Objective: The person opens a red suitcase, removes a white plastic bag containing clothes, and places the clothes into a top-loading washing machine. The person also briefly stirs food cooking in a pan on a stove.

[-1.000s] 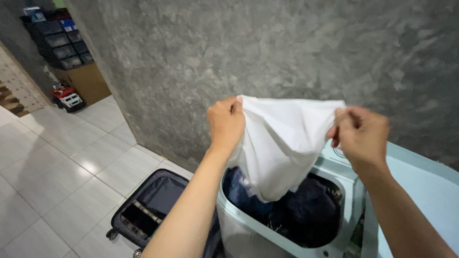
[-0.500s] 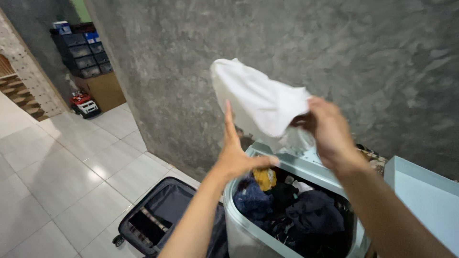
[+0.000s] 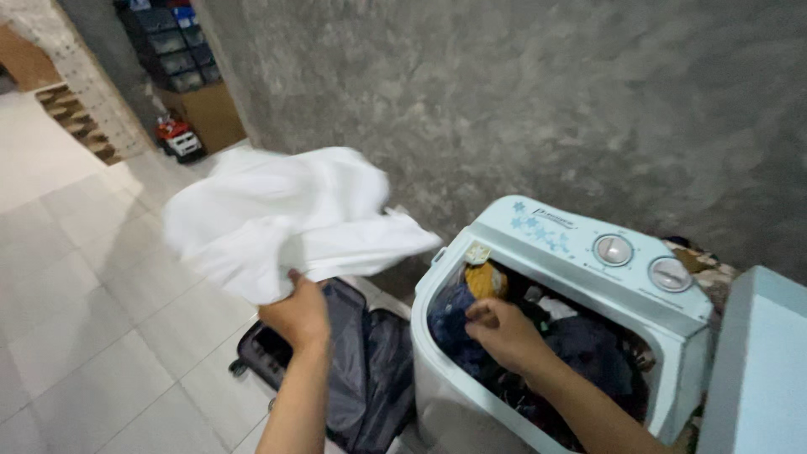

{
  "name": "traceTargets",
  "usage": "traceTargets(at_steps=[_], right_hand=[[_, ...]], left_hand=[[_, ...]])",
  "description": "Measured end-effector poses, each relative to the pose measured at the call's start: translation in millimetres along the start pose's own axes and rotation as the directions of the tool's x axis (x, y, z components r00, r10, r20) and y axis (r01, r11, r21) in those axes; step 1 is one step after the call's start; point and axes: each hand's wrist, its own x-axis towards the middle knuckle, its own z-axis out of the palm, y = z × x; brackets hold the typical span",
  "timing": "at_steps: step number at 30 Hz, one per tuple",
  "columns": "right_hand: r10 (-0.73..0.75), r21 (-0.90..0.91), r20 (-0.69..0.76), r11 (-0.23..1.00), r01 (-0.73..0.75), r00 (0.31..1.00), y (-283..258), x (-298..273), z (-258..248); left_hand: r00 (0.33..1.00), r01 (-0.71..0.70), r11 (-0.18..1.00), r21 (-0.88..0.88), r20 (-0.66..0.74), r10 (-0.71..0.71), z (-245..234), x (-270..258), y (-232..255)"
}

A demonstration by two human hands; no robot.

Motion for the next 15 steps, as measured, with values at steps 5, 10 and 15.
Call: traceTargets(at_steps=[5,10,15], right_hand=[[0.597,-0.381,0.023,0.747,-0.546,0.802,67.6,13.1,37.3],[0.599,-0.636,0.244,0.692,-0.34,0.763,152.3,33.0,74.2],[0.424,-0.753,0.309,0.656,-0.053,0.852,244.6,74.4,73.3]], left_hand=[[0.969,0.231,0.971,-0.057,-0.082,-0.235,-35.6,-13.6,-55.9],[0.939,0.343,0.938,0.047,-0.003,-0.343,-55.0,-48.1,-75.9],[0.885,0.46,0.882,0.101,0.03,-0.465,-56.1,-68.2,-91.0]])
